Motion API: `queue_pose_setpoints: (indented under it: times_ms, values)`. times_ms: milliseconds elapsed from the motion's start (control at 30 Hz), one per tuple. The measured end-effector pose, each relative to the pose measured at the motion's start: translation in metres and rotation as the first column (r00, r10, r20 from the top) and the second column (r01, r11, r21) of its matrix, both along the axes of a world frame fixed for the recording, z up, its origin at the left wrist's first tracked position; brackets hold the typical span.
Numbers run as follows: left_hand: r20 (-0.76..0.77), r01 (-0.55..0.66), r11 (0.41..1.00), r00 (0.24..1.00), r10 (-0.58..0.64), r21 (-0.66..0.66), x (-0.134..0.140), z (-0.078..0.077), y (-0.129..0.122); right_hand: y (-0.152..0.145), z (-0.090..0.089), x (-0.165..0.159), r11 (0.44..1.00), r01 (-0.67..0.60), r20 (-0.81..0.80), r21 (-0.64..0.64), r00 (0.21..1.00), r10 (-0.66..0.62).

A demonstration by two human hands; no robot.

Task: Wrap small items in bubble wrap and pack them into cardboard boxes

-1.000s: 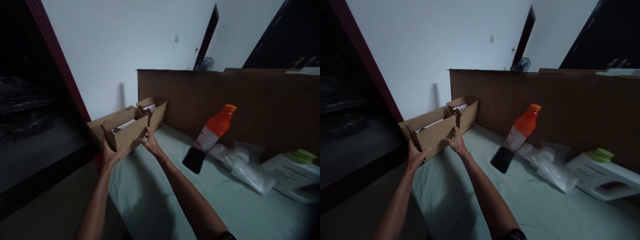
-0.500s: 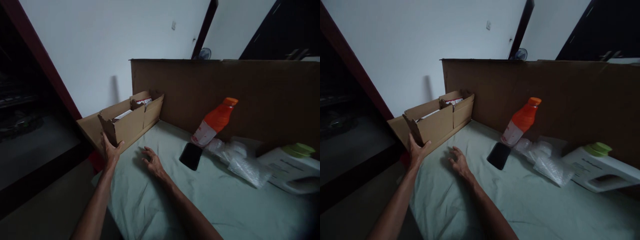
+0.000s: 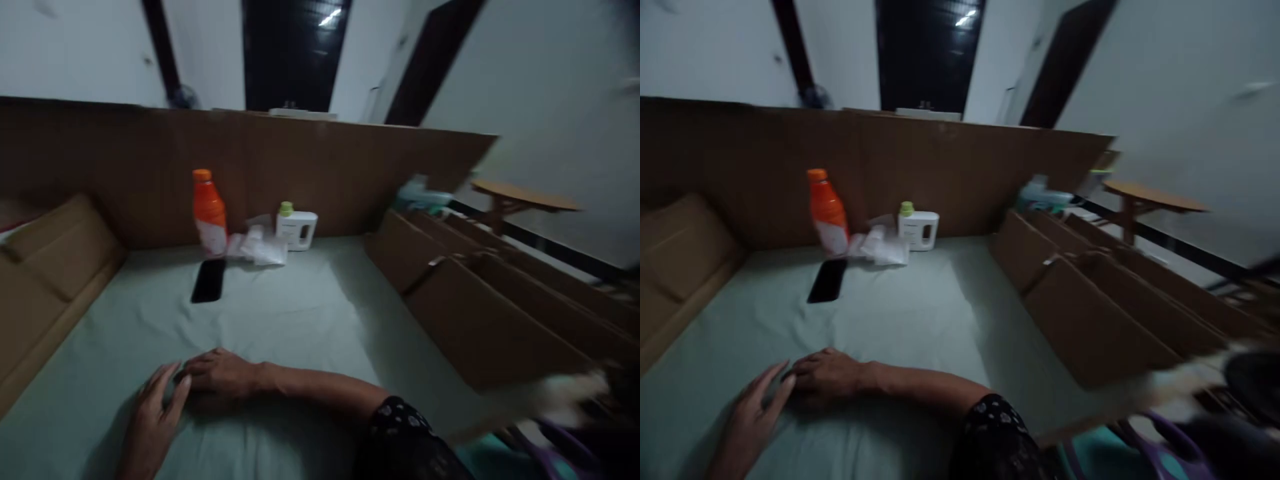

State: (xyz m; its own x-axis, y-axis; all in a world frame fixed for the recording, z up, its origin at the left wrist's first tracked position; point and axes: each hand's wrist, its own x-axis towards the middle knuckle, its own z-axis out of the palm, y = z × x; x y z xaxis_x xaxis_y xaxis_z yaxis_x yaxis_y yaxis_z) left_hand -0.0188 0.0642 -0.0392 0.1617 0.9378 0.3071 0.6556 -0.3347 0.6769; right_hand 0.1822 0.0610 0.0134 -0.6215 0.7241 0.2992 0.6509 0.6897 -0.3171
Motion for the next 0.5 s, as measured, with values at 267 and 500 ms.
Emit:
queue_pose_setpoints:
  times_ms: [267,500]
  values:
    - [-0.317,0.227,0.914,0.941,-0.117,0.336,0.03,-0.027,-0.027,-0.059,0.098,0.318,0.542,0.811,-0.311,0.222,0.585,-0.749]
    - [-0.3,0.202,0.93,0.948,-0.108,0.306,0.035,-0.014,-0.031,-0.097,0.165,0.45,0.312,0.938,-0.43,0.149,0.346,-0.834]
